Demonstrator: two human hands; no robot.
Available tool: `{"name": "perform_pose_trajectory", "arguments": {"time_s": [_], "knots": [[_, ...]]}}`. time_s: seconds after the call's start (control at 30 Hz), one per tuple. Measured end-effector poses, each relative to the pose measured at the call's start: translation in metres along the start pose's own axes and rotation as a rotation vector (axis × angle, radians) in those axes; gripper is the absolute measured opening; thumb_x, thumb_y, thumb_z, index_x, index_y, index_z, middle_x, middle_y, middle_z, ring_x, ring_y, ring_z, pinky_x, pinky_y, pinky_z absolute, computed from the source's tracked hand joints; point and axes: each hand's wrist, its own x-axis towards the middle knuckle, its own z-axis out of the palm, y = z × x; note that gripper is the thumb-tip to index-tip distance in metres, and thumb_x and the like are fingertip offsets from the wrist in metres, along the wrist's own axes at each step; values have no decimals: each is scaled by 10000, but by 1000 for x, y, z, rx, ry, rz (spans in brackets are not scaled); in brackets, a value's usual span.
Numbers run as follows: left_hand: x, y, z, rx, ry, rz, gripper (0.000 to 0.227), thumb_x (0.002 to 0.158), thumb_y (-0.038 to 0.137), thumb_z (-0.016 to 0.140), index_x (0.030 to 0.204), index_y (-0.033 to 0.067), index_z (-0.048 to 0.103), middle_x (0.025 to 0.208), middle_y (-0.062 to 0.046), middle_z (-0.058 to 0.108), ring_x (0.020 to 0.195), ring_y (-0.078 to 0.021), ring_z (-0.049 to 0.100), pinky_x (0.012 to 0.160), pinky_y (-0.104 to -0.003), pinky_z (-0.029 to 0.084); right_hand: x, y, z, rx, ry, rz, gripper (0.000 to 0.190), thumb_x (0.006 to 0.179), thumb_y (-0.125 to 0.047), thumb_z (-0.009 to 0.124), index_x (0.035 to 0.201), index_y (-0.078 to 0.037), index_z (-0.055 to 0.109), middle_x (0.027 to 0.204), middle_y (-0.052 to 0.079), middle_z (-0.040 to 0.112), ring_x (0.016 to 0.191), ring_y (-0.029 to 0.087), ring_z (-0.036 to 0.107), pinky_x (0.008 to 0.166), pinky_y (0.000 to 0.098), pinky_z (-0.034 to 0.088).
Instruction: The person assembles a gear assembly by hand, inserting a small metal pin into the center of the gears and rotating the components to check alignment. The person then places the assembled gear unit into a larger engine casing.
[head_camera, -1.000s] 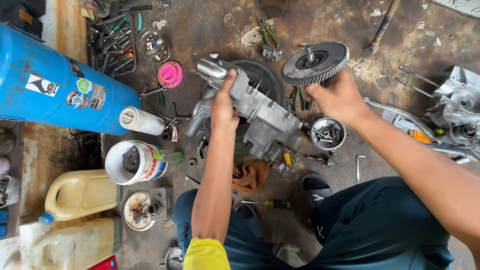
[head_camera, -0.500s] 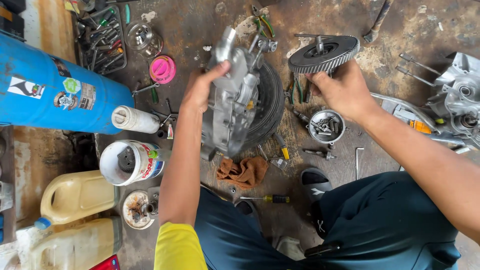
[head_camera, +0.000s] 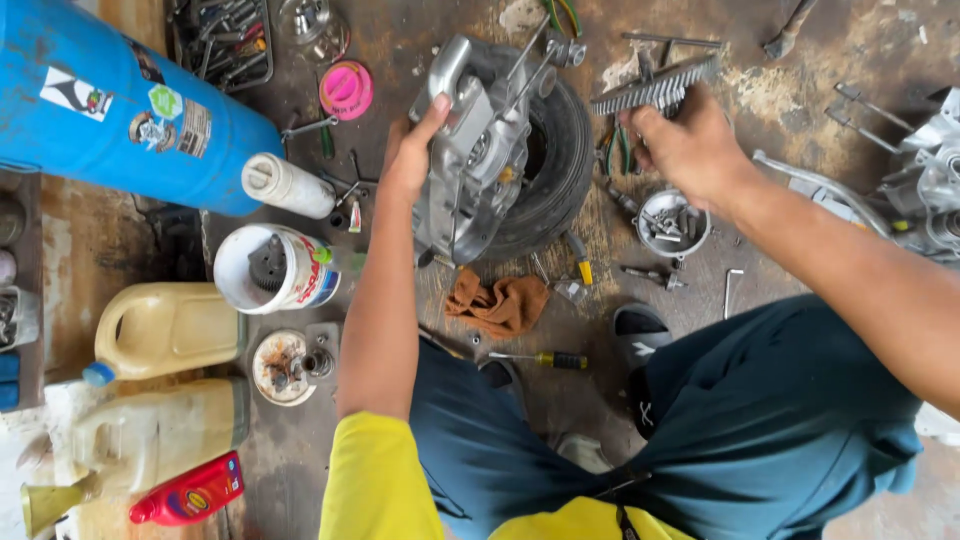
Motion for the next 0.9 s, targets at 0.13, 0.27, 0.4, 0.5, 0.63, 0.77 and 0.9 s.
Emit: {"name": "perform_pose_trajectory", "arguments": {"time_s": [0.13, 0.27, 0.4, 0.5, 0.63, 0.77, 0.9], "knots": [[-8, 4, 13, 192, 39, -74, 1257, 637, 853, 576, 1369, -163, 477, 1360, -352, 573, 1265, -434, 613, 1074, -500, 471, 10, 16, 3, 157, -17, -70, 251, 1064, -121, 551, 1200, 19, 393, 915, 88, 577, 575, 134, 517, 416, 250, 452], [-15, 8, 21, 217, -52, 72, 922, 793, 769, 469, 1288, 10, 637, 1215, -136, 698, 1129, -238, 650, 988, -358, 480, 9, 26, 0, 175, -54, -117, 454, 1057, -138, 571, 1294, 72, 246, 1119, 161, 652, 616, 145, 545, 432, 228, 480], [-17, 2, 24, 222, -23, 123, 837, 871, 715, 435, 1342, 40, 588, 1294, -134, 678, 1178, -228, 642, 1012, -349, 472, 2, 27, -1, 176, -102, -124, 673, 1053, -140, 578, 1468, 112, 112, 1106, 177, 686, 476, 123, 468, 352, 223, 428], [-13, -16, 18, 159, -90, 361, 785, 987, 632, 456, 1497, 43, 357, 1485, -234, 498, 1362, -343, 511, 1120, -451, 419, -4, 22, 1, 69, -111, -78, 903, 1024, -114, 623, 1529, 180, -65, 1152, 226, 741, 465, 134, 529, 354, 199, 470], [-18, -23, 14, 201, -150, 431, 899, 943, 494, 719, 1544, 52, 217, 1503, -280, 439, 1363, -414, 530, 1140, -491, 463, -5, 27, 7, 114, -190, -126, 439, 998, -87, 591, 1312, 37, 311, 1056, 174, 669, 486, 124, 464, 356, 246, 394], [-28, -16, 23, 752, -24, 181, 1186, 741, 642, 847, 1526, -11, 243, 1483, -247, 430, 1333, -518, 454, 1073, -653, 398, -8, 20, 13, 33, -241, -66, 708, 1020, -124, 570, 1473, 74, 64, 1169, 220, 695, 443, 119, 449, 360, 228, 427], [-24, -35, 17, 869, 38, 354, 1039, 803, 692, 773, 1521, 103, 308, 1333, -169, 529, 1288, -378, 550, 1055, -538, 423, -58, -31, 17, -90, -246, -139, 745, 1072, -170, 500, 1513, 246, 67, 934, 171, 561, 783, 258, 602, 929, 570, 520]]}}
